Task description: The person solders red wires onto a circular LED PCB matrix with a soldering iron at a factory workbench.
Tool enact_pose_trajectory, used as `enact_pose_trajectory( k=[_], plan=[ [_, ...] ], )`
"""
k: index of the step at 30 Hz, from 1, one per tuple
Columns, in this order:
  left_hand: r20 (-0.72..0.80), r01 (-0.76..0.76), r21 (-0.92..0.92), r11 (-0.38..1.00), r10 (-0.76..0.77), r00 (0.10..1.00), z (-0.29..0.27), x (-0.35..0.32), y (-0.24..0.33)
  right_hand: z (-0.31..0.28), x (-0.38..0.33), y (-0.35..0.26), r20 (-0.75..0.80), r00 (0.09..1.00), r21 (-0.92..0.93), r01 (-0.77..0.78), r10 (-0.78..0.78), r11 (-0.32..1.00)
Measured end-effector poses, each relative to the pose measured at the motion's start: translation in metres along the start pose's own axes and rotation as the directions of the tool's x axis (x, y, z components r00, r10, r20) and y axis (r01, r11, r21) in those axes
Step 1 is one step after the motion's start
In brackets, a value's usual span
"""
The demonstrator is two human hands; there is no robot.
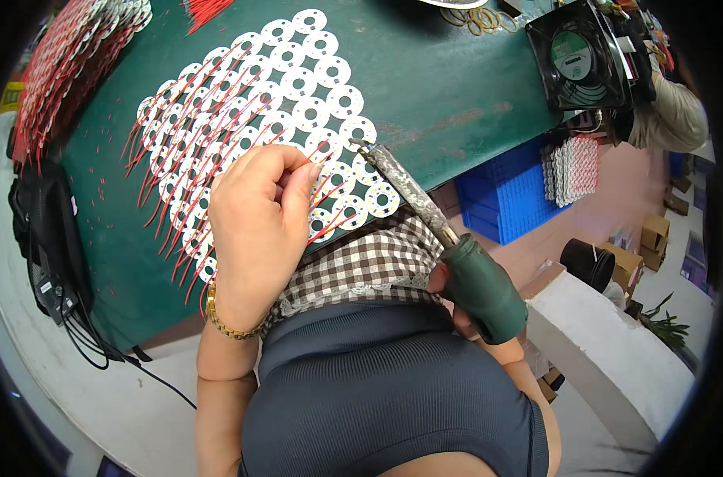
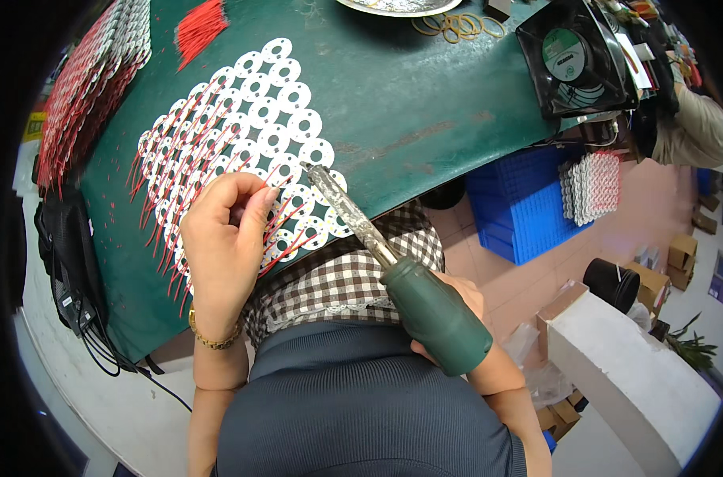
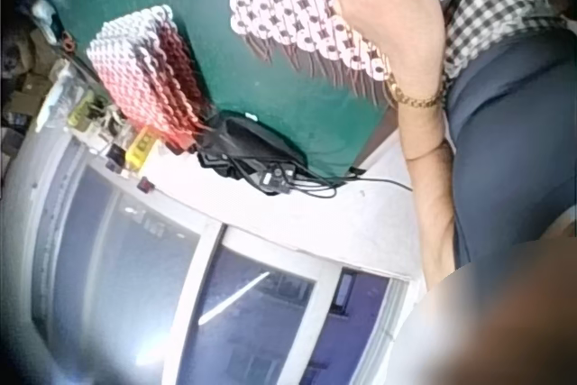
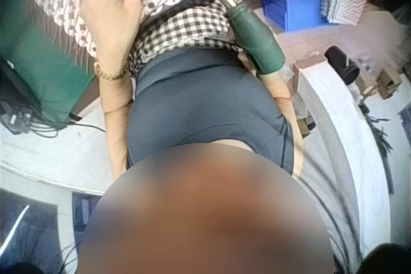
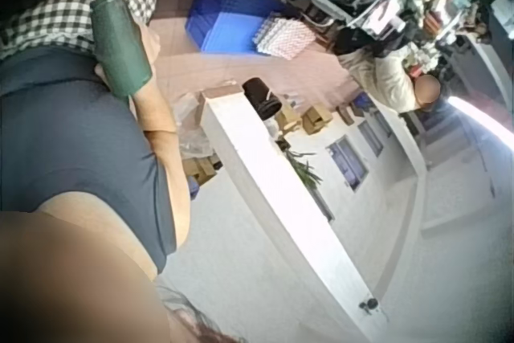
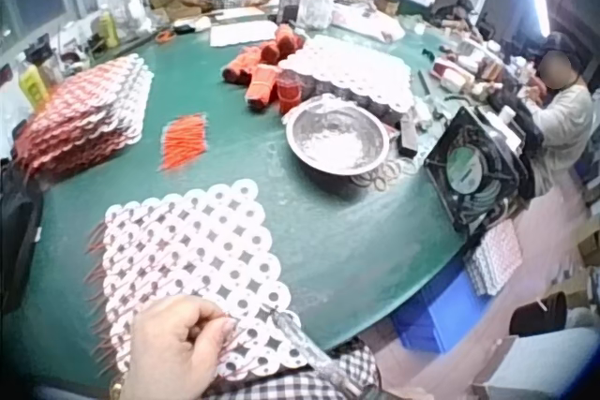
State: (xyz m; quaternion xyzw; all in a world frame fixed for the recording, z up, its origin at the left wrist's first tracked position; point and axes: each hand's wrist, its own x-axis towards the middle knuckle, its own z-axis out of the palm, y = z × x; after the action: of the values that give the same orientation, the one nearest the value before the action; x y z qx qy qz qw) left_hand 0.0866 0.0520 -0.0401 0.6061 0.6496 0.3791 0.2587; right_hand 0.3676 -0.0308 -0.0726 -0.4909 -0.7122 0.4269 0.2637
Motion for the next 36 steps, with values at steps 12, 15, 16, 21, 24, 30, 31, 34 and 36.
enact_pose_trajectory(
  k=[12, 15, 16, 21, 24, 30, 31, 34, 36],
  plan=[
    [-0.017, 0.057, -0.046, 0.997, -0.058, 0.998, 0.004, -0.002, -0.006, 0.004, 0.023, 0.005, 0.03, 0.963, -0.011, 0.267, -0.266, 0.964],
    [-0.029, -0.003, 0.064, 0.998, 0.005, 1.0, 0.003, -0.003, -0.007, 0.003, 0.028, 0.005, 0.048, 0.951, -0.026, 0.308, -0.307, 0.951],
    [-0.034, -0.001, 0.071, 0.997, 0.003, 0.999, 0.003, -0.003, -0.007, 0.004, 0.029, 0.006, 0.048, 0.947, -0.013, 0.317, -0.316, 0.948],
    [-0.032, -0.03, 0.101, 0.994, 0.034, 0.999, 0.003, -0.002, -0.009, 0.002, 0.031, 0.004, 0.072, 0.941, -0.034, 0.335, -0.332, 0.942],
    [-0.035, -0.026, 0.078, 0.997, 0.029, 0.999, 0.006, 0.002, -0.005, -0.001, 0.029, -0.001, 0.032, 0.939, -0.084, 0.345, -0.344, 0.935],
    [-0.041, -0.02, 0.095, 0.995, 0.024, 0.999, 0.006, 0.0, -0.009, -0.004, 0.017, -0.004, 0.038, 0.987, -0.067, 0.156, -0.154, 0.986],
    [-0.043, -0.03, 0.102, 0.994, 0.035, 0.998, 0.005, -0.001, -0.009, -0.008, 0.016, -0.009, 0.068, 0.995, -0.109, 0.086, -0.078, 0.99],
    [-0.022, -0.04, 0.105, 0.994, 0.043, 0.999, 0.004, -0.001, -0.008, -0.011, 0.015, -0.012, 0.07, 0.997, -0.126, -0.02, 0.029, 0.992],
    [-0.017, -0.097, 0.12, 0.988, 0.099, 0.995, 0.003, -0.002, -0.011, -0.011, 0.015, -0.009, 0.047, 0.997, -0.097, -0.055, 0.06, 0.994]
  ],
)
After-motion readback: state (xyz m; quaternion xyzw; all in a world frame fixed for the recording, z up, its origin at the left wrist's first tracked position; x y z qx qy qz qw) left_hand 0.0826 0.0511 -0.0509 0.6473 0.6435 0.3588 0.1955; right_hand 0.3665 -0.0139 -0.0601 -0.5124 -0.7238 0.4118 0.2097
